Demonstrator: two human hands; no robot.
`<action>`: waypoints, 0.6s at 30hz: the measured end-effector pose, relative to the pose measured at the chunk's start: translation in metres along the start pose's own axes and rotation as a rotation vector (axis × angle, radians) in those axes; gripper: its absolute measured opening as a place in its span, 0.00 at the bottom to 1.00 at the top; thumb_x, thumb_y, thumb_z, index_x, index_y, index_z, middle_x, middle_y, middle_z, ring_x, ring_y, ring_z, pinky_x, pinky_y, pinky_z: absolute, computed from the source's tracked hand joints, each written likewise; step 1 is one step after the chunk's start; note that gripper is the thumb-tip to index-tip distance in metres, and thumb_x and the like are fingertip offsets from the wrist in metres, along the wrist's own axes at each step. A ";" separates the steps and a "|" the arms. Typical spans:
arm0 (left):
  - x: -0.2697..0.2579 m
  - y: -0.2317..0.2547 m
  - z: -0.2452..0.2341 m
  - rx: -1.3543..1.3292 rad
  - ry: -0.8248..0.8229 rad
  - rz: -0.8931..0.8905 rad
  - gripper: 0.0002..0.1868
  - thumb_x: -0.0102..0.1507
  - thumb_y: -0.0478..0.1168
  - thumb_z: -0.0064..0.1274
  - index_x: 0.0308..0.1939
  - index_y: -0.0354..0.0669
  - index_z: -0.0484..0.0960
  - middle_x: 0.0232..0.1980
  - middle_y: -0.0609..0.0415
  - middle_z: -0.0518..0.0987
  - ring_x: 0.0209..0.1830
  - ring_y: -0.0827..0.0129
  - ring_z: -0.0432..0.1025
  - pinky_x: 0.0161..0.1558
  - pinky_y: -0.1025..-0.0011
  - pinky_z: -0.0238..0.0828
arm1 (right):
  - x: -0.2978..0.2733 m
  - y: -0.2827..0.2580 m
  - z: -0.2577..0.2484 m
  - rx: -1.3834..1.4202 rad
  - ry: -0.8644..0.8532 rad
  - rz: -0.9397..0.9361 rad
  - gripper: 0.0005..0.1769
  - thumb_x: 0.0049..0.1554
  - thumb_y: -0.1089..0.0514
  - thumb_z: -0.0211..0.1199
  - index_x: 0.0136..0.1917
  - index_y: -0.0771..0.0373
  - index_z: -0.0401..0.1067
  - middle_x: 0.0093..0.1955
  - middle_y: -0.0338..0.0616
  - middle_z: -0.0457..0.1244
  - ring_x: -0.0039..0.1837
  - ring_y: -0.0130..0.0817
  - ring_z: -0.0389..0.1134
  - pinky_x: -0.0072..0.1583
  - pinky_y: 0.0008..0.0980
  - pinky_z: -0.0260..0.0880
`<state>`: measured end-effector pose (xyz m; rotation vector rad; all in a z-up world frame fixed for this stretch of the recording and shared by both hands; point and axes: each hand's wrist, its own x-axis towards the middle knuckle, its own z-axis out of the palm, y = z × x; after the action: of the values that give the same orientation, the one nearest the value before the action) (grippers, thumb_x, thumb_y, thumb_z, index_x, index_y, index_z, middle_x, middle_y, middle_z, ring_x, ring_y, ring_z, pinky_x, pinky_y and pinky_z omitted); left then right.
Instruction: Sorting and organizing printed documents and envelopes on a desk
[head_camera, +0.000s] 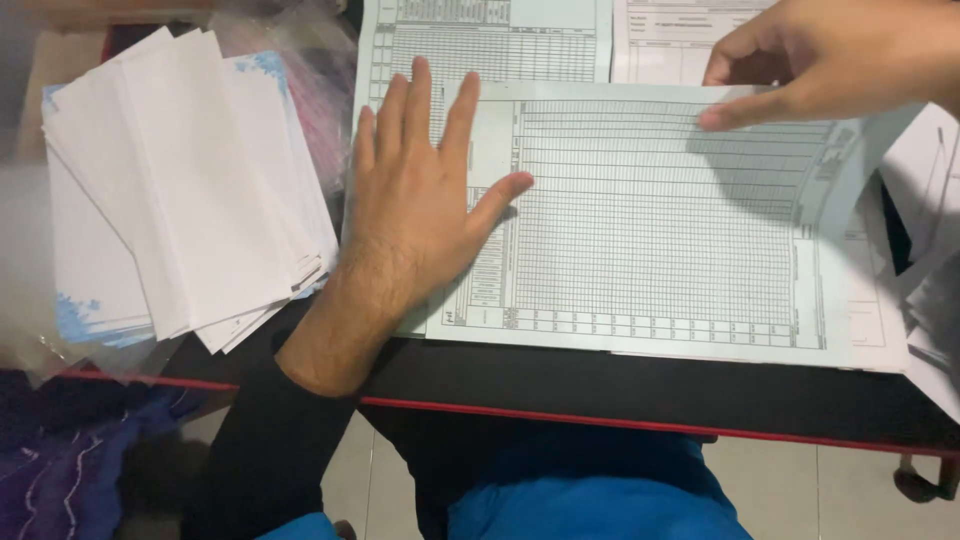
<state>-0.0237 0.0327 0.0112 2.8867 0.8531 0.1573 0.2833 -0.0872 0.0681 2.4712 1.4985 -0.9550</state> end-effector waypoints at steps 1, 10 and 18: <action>-0.001 -0.006 0.000 0.041 0.062 -0.053 0.47 0.70 0.74 0.34 0.81 0.44 0.52 0.81 0.33 0.52 0.81 0.42 0.44 0.75 0.42 0.38 | -0.002 0.001 -0.003 0.047 -0.012 0.011 0.13 0.60 0.47 0.71 0.46 0.59 0.85 0.30 0.48 0.67 0.31 0.41 0.56 0.41 0.36 0.54; -0.010 -0.030 -0.044 -0.104 0.190 -0.069 0.30 0.78 0.54 0.39 0.77 0.38 0.57 0.67 0.42 0.76 0.66 0.49 0.70 0.65 0.40 0.61 | 0.044 0.153 0.035 0.630 0.189 -0.063 0.18 0.61 0.69 0.67 0.65 0.68 0.75 0.38 0.64 0.68 0.34 0.49 0.63 0.35 0.44 0.60; -0.022 -0.052 -0.069 -0.162 0.468 -0.239 0.27 0.78 0.57 0.43 0.37 0.37 0.75 0.20 0.59 0.76 0.20 0.56 0.72 0.25 0.51 0.67 | -0.039 -0.008 0.053 0.943 0.102 0.276 0.26 0.67 0.71 0.51 0.76 0.59 0.67 0.57 0.64 0.66 0.52 0.64 0.67 0.52 0.59 0.66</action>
<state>-0.0793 0.0699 0.0700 2.6022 1.1831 0.8569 0.2402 -0.1335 0.0487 3.2294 0.7355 -1.7890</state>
